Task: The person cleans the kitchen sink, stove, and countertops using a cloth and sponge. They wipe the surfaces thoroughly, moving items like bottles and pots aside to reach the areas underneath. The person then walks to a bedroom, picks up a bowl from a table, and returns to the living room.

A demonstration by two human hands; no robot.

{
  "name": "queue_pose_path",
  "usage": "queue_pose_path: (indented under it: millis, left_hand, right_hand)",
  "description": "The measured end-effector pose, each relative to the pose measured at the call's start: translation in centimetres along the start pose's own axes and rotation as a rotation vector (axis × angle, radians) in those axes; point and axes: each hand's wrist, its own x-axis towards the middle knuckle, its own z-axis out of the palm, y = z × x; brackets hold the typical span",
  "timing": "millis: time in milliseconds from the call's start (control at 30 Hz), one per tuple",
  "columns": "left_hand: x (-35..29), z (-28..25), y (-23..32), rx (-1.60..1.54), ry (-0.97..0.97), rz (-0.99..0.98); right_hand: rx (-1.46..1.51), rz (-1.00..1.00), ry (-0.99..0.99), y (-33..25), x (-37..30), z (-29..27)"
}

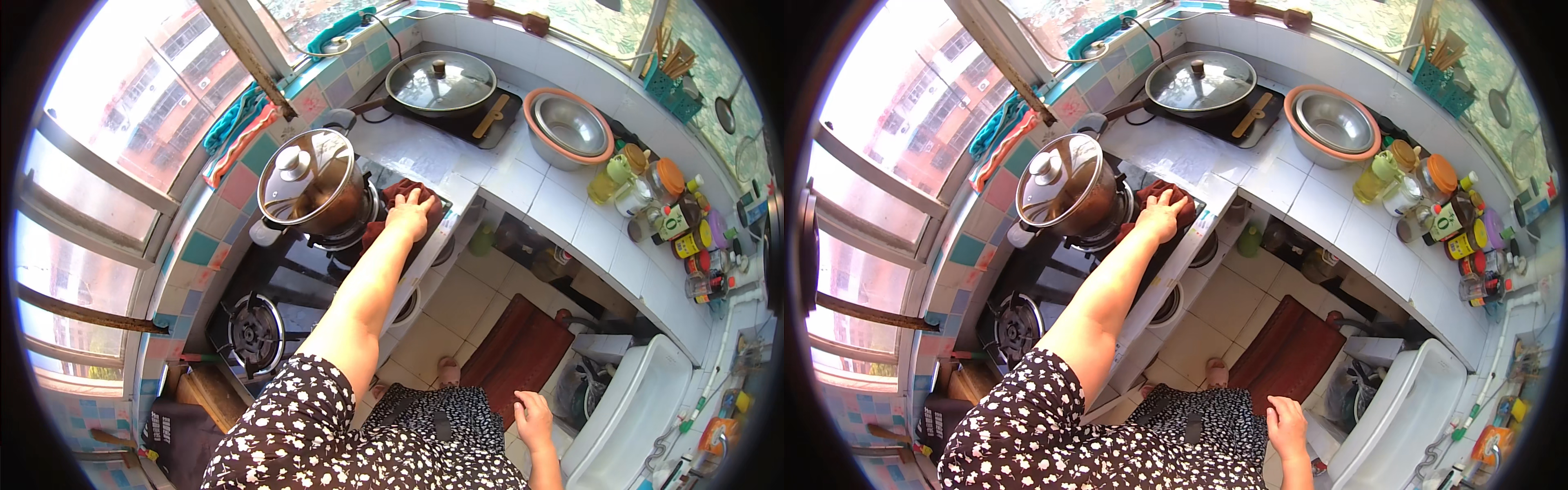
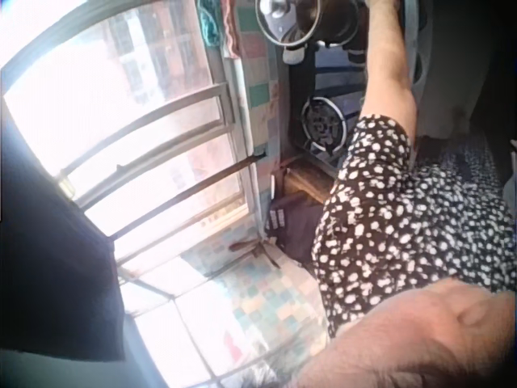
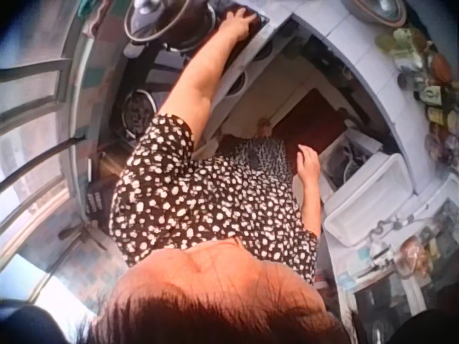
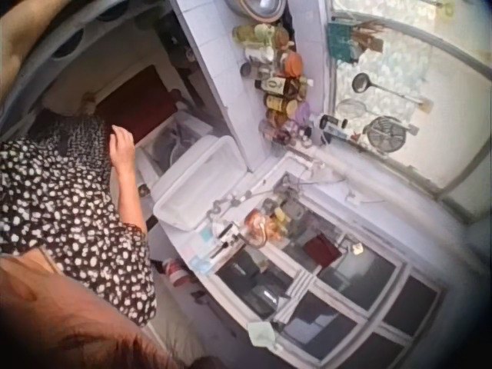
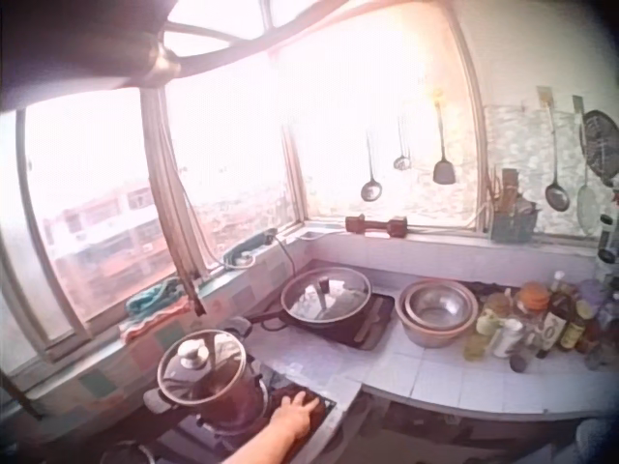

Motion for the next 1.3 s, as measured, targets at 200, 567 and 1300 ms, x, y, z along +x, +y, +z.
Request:
queue_pose_path:
  millis: [200,567,1300]
  left_hand:
    - [-3.3,2.7,-0.4,-0.087,0.096,0.051]
    - [-23.8,6.6,2.7,-2.168,-0.630,-0.137]
    - [-34.4,12.3,7.4,-2.194,-1.207,0.189]
  right_hand:
    - [0.120,0.191,0.000,2.1,-1.7,1.2]
    - [1.636,0.622,-0.337,-7.5,2.4,9.2]
    - [0.055,-0.165,0.554,-21.0,-11.5,5.7]
